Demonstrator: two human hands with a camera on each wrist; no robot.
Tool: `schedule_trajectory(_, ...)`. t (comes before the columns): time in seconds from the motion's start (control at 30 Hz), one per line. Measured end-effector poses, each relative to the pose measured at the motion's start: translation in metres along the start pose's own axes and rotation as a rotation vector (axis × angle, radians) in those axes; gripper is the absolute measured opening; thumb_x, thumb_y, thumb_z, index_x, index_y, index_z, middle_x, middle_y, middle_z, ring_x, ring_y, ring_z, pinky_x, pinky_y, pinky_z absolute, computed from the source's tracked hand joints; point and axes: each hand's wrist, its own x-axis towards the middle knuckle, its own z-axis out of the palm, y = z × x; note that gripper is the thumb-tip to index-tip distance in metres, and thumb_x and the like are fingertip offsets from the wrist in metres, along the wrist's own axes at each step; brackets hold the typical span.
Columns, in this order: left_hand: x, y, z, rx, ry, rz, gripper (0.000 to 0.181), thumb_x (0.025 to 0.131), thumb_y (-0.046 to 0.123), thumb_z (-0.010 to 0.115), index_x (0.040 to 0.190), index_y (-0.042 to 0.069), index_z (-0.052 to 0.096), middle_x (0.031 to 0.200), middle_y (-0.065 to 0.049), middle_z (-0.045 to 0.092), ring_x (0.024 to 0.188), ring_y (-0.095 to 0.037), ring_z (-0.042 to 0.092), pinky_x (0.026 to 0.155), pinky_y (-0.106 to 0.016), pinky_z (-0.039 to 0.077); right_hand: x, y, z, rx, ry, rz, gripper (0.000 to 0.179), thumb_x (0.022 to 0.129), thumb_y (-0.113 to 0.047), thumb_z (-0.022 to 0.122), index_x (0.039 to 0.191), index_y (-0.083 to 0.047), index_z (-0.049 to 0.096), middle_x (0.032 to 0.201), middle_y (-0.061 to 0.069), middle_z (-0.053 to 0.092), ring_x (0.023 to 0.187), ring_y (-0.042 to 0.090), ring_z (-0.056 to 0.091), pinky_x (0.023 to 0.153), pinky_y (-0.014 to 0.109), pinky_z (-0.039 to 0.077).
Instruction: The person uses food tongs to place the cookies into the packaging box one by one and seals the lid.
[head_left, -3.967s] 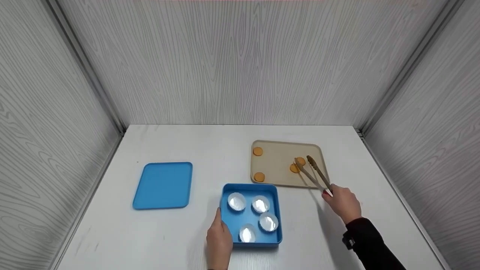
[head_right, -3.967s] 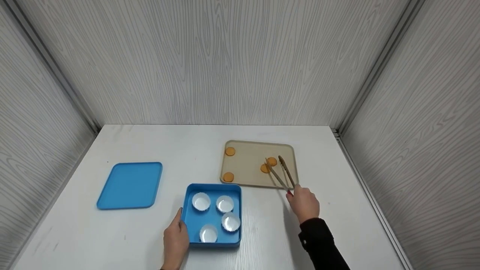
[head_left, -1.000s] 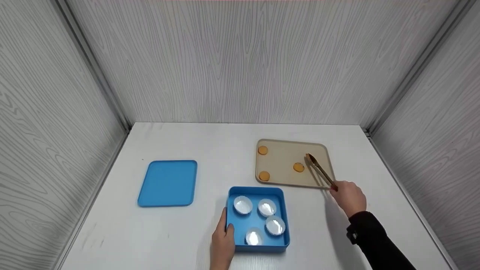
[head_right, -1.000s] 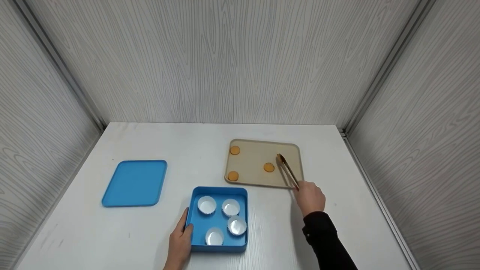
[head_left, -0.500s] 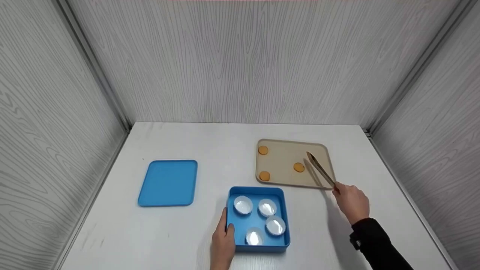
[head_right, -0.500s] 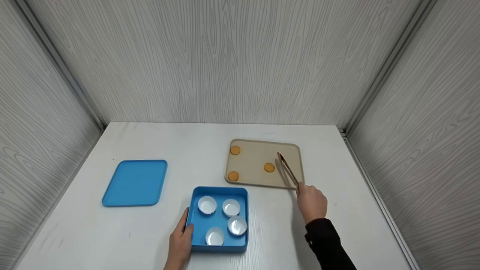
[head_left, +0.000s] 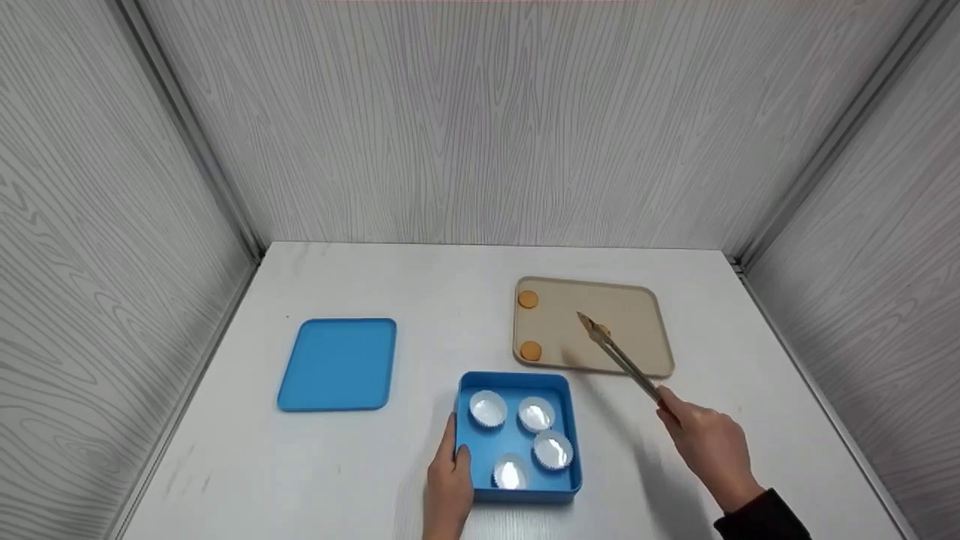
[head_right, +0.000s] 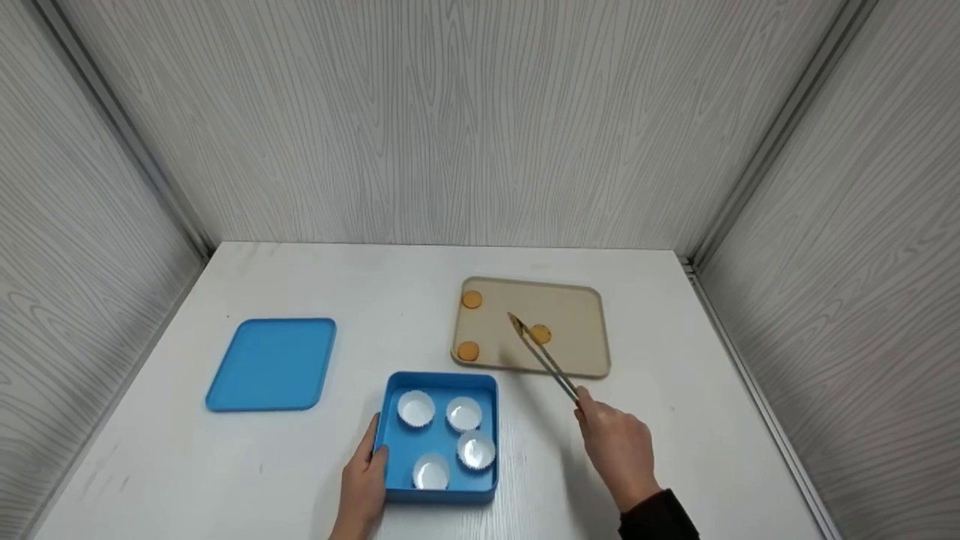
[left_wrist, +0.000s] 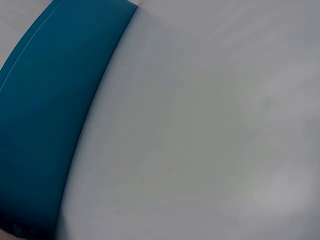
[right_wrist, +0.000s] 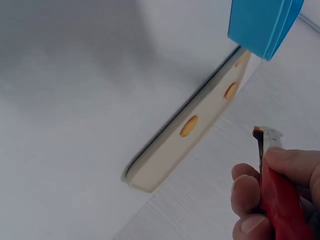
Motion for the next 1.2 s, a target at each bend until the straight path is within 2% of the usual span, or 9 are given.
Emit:
schedule_trajectory(0.2, -0.001, -0.002, 0.002, -0.007, 0.006, 0.009, 0.056, 0.105, 0.018, 0.047, 0.160, 0.013, 0.037, 0.162, -0.006, 0.041, 0.148, -0.032, 0.038, 0.118, -0.055, 0.036, -0.018, -0.022, -0.019, 0.010, 0.052, -0.174, 0.045, 0.071, -0.008, 0.090, 0.114, -0.012, 0.077, 0.084, -0.002, 0.078, 0.060, 0.012, 0.070, 0.044, 0.026, 0.048)
schedule_trajectory(0.33, 0.000, -0.001, 0.002, -0.011, -0.006, -0.012, 0.056, 0.105, 0.018, 0.046, 0.160, 0.013, 0.036, 0.163, -0.006, 0.038, 0.149, -0.032, 0.036, 0.119, -0.054, 0.034, -0.025, -0.033, -0.029, 0.010, 0.033, -0.238, 0.047, 0.070, -0.011, 0.091, 0.114, -0.015, 0.077, 0.082, -0.005, 0.077, 0.060, 0.008, 0.069, 0.046, 0.023, 0.051)
schedule_trajectory(0.53, 0.000, 0.001, 0.002, -0.010, -0.013, -0.023, 0.056, 0.106, 0.019, 0.046, 0.160, 0.012, 0.036, 0.163, -0.008, 0.038, 0.149, -0.033, 0.036, 0.119, -0.055, 0.033, -0.027, -0.047, -0.042, -0.036, -0.107, -0.238, 0.043, 0.071, -0.012, 0.091, 0.111, -0.016, 0.077, 0.076, -0.006, 0.076, 0.055, 0.006, 0.067, 0.047, 0.021, 0.052)
schedule_trajectory(0.73, -0.001, 0.001, 0.001, -0.038, 0.005, 0.016, 0.054, 0.107, 0.019, 0.045, 0.159, 0.012, 0.038, 0.161, -0.008, 0.041, 0.148, -0.031, 0.038, 0.118, -0.055, 0.036, -0.026, -0.056, -0.045, -0.066, -0.233, -0.229, 0.039, 0.074, -0.014, 0.090, 0.110, -0.016, 0.076, 0.075, -0.005, 0.076, 0.052, 0.008, 0.064, 0.044, 0.019, 0.046)
schedule_trajectory(0.87, -0.001, 0.001, 0.001, -0.051, 0.004, 0.006, 0.053, 0.107, 0.021, 0.044, 0.160, 0.013, 0.038, 0.161, -0.008, 0.041, 0.148, -0.031, 0.038, 0.118, -0.055, 0.036, -0.022, -0.061, -0.043, -0.084, -0.283, -0.228, 0.035, 0.077, -0.016, 0.088, 0.110, -0.016, 0.075, 0.068, -0.006, 0.072, 0.045, 0.006, 0.054, 0.042, 0.017, 0.038)
schedule_trajectory(1.03, -0.001, 0.001, 0.002, -0.021, 0.004, -0.020, 0.054, 0.107, 0.022, 0.045, 0.160, 0.015, 0.038, 0.161, -0.008, 0.042, 0.147, -0.033, 0.040, 0.116, -0.056, 0.037, -0.019, -0.064, -0.040, -0.118, -0.323, -0.241, 0.033, 0.079, -0.017, 0.086, 0.109, -0.015, 0.073, 0.061, -0.006, 0.063, 0.042, 0.005, 0.039, 0.041, 0.017, 0.030)
schedule_trajectory(1.2, -0.002, 0.001, 0.001, -0.009, 0.001, -0.025, 0.054, 0.106, 0.022, 0.045, 0.160, 0.016, 0.038, 0.161, -0.008, 0.042, 0.147, -0.033, 0.040, 0.116, -0.058, 0.037, -0.015, -0.067, -0.038, -0.152, -0.350, -0.229, 0.031, 0.081, -0.017, 0.085, 0.110, -0.014, 0.075, 0.063, -0.005, 0.065, 0.043, 0.006, 0.042, 0.041, 0.019, 0.034)
